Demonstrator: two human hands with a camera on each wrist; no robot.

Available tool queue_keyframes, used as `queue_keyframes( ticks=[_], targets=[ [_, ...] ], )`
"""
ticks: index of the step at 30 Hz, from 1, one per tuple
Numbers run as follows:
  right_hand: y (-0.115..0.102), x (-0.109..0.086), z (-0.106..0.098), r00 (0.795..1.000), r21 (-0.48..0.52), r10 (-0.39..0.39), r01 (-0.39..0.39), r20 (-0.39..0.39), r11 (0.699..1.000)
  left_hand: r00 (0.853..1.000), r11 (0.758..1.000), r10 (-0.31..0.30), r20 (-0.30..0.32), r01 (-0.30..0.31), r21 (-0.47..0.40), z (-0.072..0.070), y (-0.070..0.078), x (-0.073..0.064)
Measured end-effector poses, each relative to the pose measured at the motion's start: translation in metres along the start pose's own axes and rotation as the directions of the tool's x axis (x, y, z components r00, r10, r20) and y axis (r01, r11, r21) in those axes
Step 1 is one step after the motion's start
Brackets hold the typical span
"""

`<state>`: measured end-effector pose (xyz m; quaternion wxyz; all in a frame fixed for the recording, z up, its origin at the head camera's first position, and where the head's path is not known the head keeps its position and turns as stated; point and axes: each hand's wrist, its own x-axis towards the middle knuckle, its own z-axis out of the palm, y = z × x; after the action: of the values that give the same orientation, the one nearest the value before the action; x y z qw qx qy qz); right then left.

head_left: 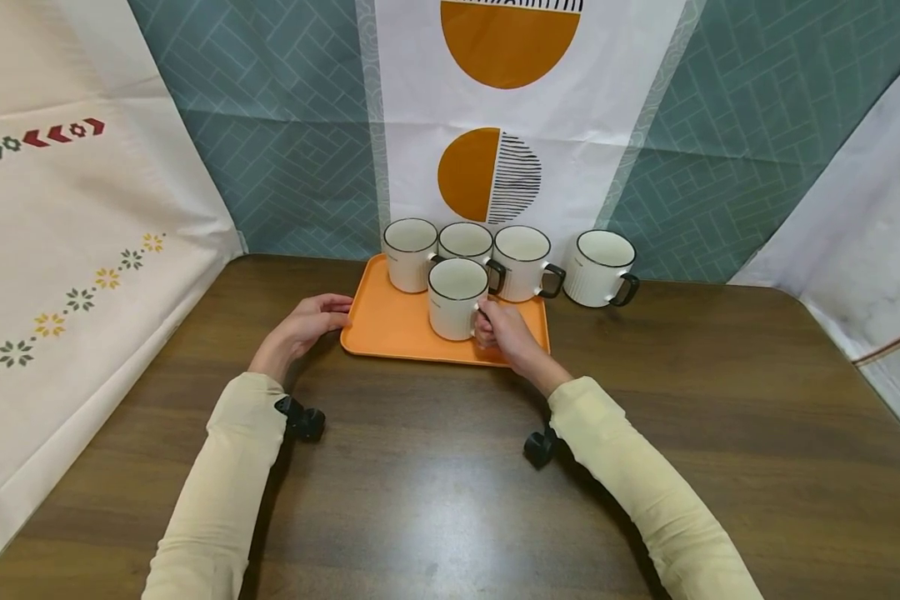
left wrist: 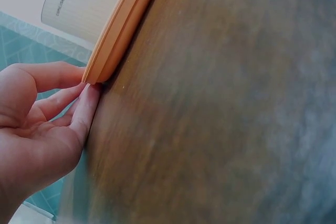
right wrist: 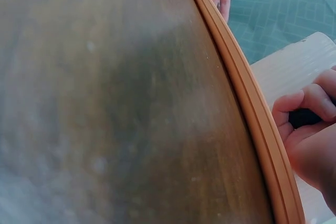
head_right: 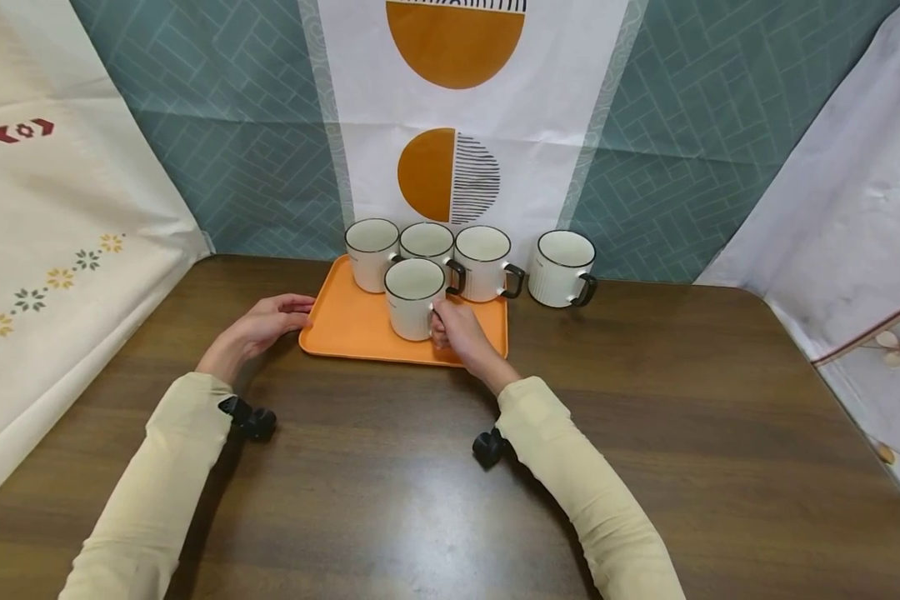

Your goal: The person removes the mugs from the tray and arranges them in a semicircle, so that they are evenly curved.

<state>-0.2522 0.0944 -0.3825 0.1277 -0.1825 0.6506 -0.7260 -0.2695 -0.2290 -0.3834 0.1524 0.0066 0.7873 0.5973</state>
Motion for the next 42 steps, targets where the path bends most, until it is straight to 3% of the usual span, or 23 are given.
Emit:
queue_keyframes(
  ticks=[9, 18, 26, 42],
  targets=[
    [-0.003, -0.003, 0.001, 0.999, 0.039, 0.035, -0.035, -0.007, 0.999, 1.0, 1.0, -0.019, -0.005, 0.019, -0.006, -0.001, 0.002, 0.001],
    [-0.007, -0.007, 0.0, 0.997, 0.002, 0.065, -0.065, 0.035, 0.998, 1.0, 1.0, -0.009, -0.012, 0.009, -0.005, 0.001, 0.0, 0.002],
    [-0.008, -0.014, -0.004, 0.997, 0.019, 0.078, -0.079, 0.021, 0.997, 1.0, 1.0, -0.017, -0.017, 0.017, -0.007, 0.002, 0.0, 0.002],
    [-0.04, -0.027, -0.017, 0.995, 0.017, 0.003, -0.005, 0.099, 1.0, 1.0, 1.0, -0.002, -0.028, 0.002, -0.004, 0.001, -0.001, 0.003]
  ],
)
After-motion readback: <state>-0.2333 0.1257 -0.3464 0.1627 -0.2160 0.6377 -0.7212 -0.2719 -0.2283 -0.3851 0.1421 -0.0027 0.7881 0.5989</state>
